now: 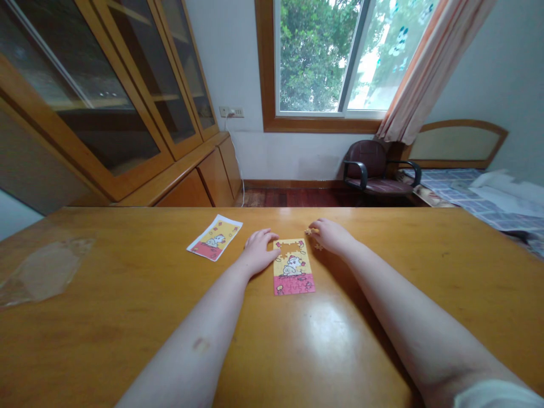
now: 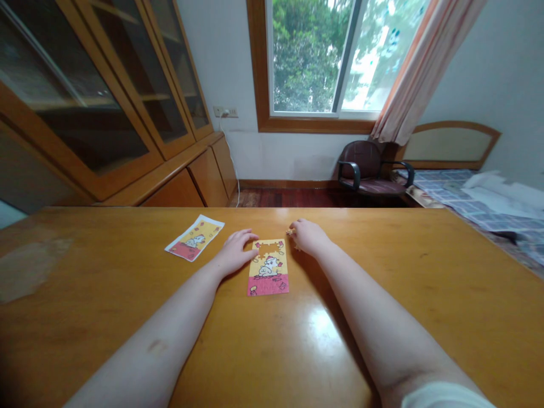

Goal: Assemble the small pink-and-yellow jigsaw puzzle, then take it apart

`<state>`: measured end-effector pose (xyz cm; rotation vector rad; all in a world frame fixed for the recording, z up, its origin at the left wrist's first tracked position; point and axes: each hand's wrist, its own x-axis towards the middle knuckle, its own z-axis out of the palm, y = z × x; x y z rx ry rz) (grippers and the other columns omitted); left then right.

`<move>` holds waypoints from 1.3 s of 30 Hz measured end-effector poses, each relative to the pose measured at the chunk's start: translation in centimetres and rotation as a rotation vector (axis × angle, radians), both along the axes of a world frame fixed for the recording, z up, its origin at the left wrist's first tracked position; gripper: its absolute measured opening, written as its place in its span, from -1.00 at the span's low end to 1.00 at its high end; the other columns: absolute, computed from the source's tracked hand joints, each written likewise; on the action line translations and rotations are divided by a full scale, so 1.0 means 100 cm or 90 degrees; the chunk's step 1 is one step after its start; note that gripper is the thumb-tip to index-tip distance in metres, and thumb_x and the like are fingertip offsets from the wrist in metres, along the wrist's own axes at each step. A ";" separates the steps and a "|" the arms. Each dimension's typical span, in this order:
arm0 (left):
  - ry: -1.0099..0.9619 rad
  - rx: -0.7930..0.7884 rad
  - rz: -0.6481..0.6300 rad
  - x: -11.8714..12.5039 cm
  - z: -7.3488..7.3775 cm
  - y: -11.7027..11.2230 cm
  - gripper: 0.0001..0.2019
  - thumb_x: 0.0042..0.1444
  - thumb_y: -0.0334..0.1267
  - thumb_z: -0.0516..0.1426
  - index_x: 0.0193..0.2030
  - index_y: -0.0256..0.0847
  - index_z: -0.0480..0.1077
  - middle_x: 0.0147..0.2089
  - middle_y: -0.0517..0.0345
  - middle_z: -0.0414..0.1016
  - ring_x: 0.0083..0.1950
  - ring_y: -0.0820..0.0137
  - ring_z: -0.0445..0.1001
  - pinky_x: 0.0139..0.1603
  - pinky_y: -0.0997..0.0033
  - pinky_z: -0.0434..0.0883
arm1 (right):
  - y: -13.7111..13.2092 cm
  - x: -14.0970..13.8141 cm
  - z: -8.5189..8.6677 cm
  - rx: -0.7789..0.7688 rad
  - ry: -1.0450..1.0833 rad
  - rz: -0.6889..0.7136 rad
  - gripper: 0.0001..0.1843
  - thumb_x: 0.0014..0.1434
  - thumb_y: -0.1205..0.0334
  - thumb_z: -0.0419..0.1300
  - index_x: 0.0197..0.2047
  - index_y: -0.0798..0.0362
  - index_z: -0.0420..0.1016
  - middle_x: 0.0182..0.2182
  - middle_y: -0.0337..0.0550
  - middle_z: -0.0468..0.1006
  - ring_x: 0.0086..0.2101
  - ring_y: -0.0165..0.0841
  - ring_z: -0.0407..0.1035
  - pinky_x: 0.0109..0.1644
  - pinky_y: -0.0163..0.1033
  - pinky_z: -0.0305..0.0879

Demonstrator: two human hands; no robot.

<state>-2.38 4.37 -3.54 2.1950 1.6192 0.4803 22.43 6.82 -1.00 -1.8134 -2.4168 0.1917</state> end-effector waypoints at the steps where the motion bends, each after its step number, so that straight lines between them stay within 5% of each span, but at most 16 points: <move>1: 0.000 -0.001 0.001 0.000 0.000 0.000 -0.57 0.04 -0.12 0.12 0.07 -0.14 0.41 0.30 -0.02 0.23 0.35 0.14 0.13 0.36 0.09 0.07 | 0.000 -0.001 -0.003 0.020 0.002 0.018 -0.65 0.27 0.18 0.03 0.03 0.07 0.49 -0.01 0.05 0.50 -0.07 -0.23 0.41 -0.02 -0.26 0.25; 9: 0.002 -0.002 0.008 0.000 -0.001 0.001 -0.58 0.06 -0.09 0.11 0.07 -0.11 0.41 0.30 -0.01 0.24 0.35 0.14 0.13 0.36 0.05 0.08 | 0.001 -0.012 -0.011 -0.004 0.016 0.028 -0.74 0.24 0.28 0.07 -0.16 0.03 0.60 -0.11 -0.06 0.55 -0.12 -0.28 0.42 0.00 -0.29 0.22; 19: -0.004 -0.001 0.020 0.000 -0.001 0.000 -0.59 0.07 -0.08 0.12 0.06 -0.10 0.42 0.29 0.00 0.25 0.34 0.13 0.14 0.35 0.04 0.09 | 0.005 -0.006 -0.014 -0.136 0.205 -0.080 -0.78 0.03 0.41 0.24 -0.21 0.09 0.55 -0.34 -0.17 0.61 -0.42 -0.42 0.45 -0.37 -0.39 0.26; 28: 0.019 -0.003 0.007 0.000 -0.001 0.001 -0.58 0.03 -0.15 0.13 0.07 -0.09 0.42 0.29 0.02 0.26 0.34 0.13 0.14 0.35 0.04 0.09 | -0.011 -0.019 0.000 -0.284 0.271 0.098 -0.87 -0.03 0.33 0.31 -0.33 0.06 0.62 -0.41 -0.25 0.62 -0.38 -0.41 0.44 -0.27 -0.38 0.27; 34: 0.032 0.010 -0.002 0.001 -0.003 0.001 -0.58 0.00 -0.14 0.15 0.05 -0.09 0.42 0.28 0.02 0.27 0.33 0.12 0.16 0.34 0.06 0.11 | -0.013 -0.027 0.000 -0.202 0.197 0.083 -0.79 -0.04 0.32 0.32 -0.25 0.04 0.62 -0.35 -0.21 0.61 -0.40 -0.41 0.40 -0.33 -0.37 0.21; 39: 0.029 0.008 0.001 0.001 -0.003 0.001 -0.56 0.00 -0.14 0.15 0.07 -0.08 0.42 0.28 0.02 0.27 0.33 0.11 0.16 0.34 0.06 0.11 | -0.023 -0.031 0.013 -0.190 0.161 0.152 -0.80 -0.08 0.21 0.37 -0.30 -0.01 0.63 -0.32 -0.21 0.60 -0.33 -0.36 0.42 -0.30 -0.36 0.22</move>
